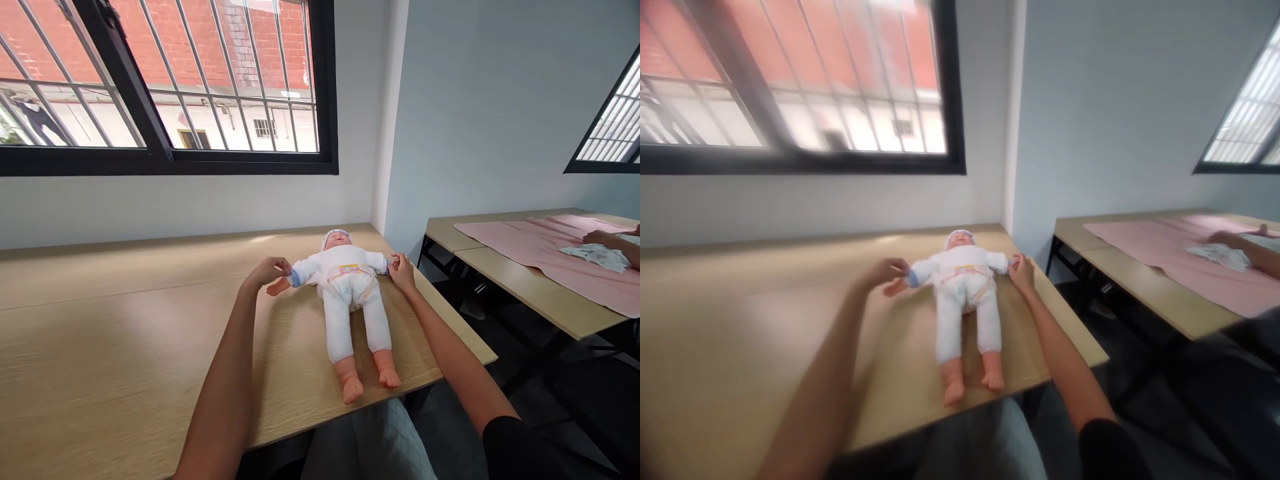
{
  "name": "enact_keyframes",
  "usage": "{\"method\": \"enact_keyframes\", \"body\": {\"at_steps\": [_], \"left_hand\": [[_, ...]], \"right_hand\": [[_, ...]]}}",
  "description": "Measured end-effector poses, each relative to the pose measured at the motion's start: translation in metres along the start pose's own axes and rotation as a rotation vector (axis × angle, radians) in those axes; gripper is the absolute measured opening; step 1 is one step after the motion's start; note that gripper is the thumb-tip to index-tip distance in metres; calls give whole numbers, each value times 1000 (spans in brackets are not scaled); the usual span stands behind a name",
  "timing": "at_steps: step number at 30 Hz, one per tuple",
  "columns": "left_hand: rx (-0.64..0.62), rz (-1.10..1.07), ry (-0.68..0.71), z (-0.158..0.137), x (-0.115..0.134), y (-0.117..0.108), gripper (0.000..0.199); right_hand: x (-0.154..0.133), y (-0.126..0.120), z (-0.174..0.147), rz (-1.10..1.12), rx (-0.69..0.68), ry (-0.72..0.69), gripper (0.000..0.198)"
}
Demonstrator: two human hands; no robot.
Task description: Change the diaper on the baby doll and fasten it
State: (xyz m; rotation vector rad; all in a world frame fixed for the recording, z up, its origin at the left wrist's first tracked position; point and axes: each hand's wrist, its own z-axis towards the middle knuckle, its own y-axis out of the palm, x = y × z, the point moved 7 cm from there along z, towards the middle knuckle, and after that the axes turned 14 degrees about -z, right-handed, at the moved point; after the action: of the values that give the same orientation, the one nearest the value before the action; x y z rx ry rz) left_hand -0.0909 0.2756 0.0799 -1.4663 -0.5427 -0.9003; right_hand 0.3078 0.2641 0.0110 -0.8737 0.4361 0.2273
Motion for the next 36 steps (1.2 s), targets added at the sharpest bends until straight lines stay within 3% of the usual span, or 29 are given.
{"method": "enact_keyframes", "body": {"at_steps": [4,8,13,17,27,31,36], "left_hand": [[-70,47,-10,-1,-9,-10,12],[-56,103,-86,-1,-21,-21,14],[-13,137,-81,-2,-12,-22,9],[23,118,-113,-5,-4,-21,13],[-71,115,-246,-9,-6,-12,21],[-90,136,-228,-8,-3,-5,16],[-2,146,-169,-6,-3,-9,12]], "right_hand": [[4,-8,-1,-36,33,67,29],[9,-18,-3,-107,64,166,26],[10,-27,-4,-161,78,214,26],[10,-25,-3,-159,69,193,25],[3,-9,-3,-82,21,43,42],[0,-5,-4,-99,-25,7,45],[2,-1,-4,-107,-44,13,43]]}}
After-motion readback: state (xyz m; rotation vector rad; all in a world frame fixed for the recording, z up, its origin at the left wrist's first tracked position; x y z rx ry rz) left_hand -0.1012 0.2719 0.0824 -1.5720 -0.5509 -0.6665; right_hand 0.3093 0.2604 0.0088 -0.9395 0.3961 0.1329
